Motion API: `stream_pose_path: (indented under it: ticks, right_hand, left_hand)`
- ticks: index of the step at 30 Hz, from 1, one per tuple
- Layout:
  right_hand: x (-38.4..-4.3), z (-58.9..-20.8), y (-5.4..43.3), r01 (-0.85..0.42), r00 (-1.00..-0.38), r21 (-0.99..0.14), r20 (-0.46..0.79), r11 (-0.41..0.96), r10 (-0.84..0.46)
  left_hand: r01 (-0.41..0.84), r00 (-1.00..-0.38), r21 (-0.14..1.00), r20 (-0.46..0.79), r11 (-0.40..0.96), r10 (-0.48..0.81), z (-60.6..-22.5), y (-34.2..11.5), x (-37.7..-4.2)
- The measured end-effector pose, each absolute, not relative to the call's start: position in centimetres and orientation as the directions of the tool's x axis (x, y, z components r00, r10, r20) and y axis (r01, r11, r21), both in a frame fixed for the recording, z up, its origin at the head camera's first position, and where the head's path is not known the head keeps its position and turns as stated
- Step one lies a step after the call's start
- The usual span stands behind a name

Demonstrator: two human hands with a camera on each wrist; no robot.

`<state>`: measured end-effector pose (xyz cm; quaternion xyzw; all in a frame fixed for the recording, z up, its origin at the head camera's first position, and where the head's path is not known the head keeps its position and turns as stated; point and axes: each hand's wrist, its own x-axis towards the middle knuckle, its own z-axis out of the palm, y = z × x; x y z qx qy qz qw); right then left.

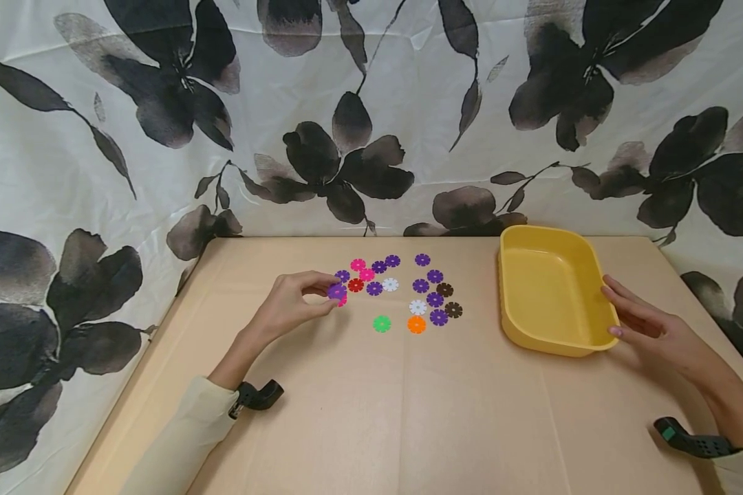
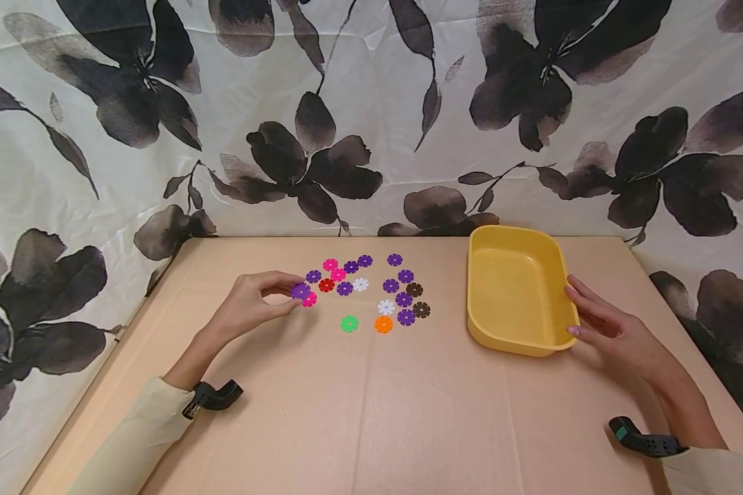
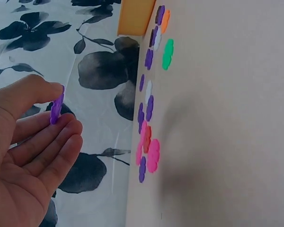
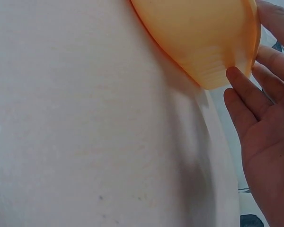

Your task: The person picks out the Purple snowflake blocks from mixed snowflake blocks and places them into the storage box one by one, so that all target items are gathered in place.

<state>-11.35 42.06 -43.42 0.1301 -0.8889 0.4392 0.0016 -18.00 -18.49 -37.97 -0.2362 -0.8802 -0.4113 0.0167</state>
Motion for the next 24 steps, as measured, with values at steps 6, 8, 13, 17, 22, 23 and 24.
stream_pose_path:
  ticks: [6,8,13,17,22,23,24]
  right_hand:
    - [-11.2,-43.4,42.0,-0.224,-0.969,-0.771,0.112,0.597,-0.219]
    - [-11.2,-43.4,42.0,-0.224,-0.969,-0.771,0.112,0.596,-0.220]
    - [-11.2,-43.4,41.9,-0.233,-0.967,-0.781,0.119,0.580,-0.227]
    - [-11.0,-43.4,41.9,-0.236,-0.965,-0.784,0.121,0.574,-0.232]
    - [-10.9,-43.5,41.9,-0.235,-0.966,-0.780,0.120,0.579,-0.230]
    - [-10.9,-43.5,41.9,-0.236,-0.966,-0.779,0.122,0.580,-0.229]
    - [-10.9,-43.6,41.9,-0.236,-0.966,-0.778,0.123,0.582,-0.228]
  left_hand:
    - [0.474,-0.868,0.696,0.266,0.539,0.419,-37.8,-17.6,-18.4]
    - [0.488,-0.861,0.695,0.284,0.528,0.422,-37.7,-17.2,-18.5]
    - [0.520,-0.843,0.699,0.324,0.492,0.430,-37.7,-16.4,-18.8]
    - [0.540,-0.825,0.710,0.342,0.452,0.449,-37.8,-15.7,-19.2]
    - [0.557,-0.810,0.707,0.347,0.435,0.474,-37.6,-14.9,-19.5]
    - [0.556,-0.810,0.709,0.346,0.434,0.474,-37.6,-14.7,-19.6]
    - [0.554,-0.811,0.709,0.343,0.436,0.474,-37.5,-14.5,-19.6]
